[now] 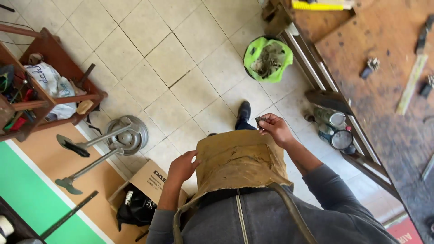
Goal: Repairing a shoe buckle by applying a liquid coating or adhesive using a small applicator tool at a workbench.
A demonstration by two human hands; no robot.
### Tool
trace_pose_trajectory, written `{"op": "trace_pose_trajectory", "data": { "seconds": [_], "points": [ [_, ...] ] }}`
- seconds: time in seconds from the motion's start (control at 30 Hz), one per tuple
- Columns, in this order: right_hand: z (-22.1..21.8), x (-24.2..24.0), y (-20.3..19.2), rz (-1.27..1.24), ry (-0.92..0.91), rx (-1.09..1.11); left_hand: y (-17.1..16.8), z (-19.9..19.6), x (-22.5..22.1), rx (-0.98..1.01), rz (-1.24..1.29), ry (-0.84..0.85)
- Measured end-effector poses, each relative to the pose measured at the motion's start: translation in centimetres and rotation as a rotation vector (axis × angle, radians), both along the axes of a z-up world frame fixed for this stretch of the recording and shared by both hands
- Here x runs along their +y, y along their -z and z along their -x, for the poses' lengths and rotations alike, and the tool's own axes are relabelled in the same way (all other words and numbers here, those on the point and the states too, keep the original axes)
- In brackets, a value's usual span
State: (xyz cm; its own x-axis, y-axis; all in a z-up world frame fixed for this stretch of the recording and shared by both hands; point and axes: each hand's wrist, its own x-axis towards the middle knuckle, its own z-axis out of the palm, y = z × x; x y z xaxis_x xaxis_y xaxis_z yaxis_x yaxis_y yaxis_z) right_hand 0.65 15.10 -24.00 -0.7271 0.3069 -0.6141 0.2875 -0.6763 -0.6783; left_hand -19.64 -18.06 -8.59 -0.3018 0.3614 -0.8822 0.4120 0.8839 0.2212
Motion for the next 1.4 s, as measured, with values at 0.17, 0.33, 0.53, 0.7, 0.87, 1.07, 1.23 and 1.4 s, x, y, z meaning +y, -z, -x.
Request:
{"op": "trace_pose_trajectory", "data": {
  "seconds": [0.17,0.33,0.53,0.7,0.87,1.07,1.23,1.4],
  "points": [
    [6.0,3.3,3.0,-0.014,-0.067,-0.145,1.0,6.2,1.2,-0.042,0.046,-0.013],
    [7.9,1.8,3.1,-0.005,0.122,-0.246,7.3,14.8,0.7,-0.226,0.12,0.125],
    [11.6,-2.0,7.6,0.092,0.383,-0.351,10.9,27.8,1.9,-0.191,0.106,0.293],
    [13.5,-5.3,10.1,0.168,0.244,-0.465,11.5,34.2,1.2,0.05,0.075,0.268],
    [12.0,-4.5,19.1,0.102,0.063,-0.58,11.2,35.2,2.6,-0.076,0.163,0.323],
    [15.7,3.3,23.3,-0.048,0.263,-0.858,12.7,36.2,0.8,-0.165,0.191,0.361],
    [21.6,4.1,26.0,-0.088,0.27,-1.118,12.6,37.1,1.7,-0.15,0.209,0.424],
    [29.5,-2.4,18.6,-0.536,-0.61,-0.61,11.6,37.3,5.0,-0.119,0.166,0.432]
  ]
}}
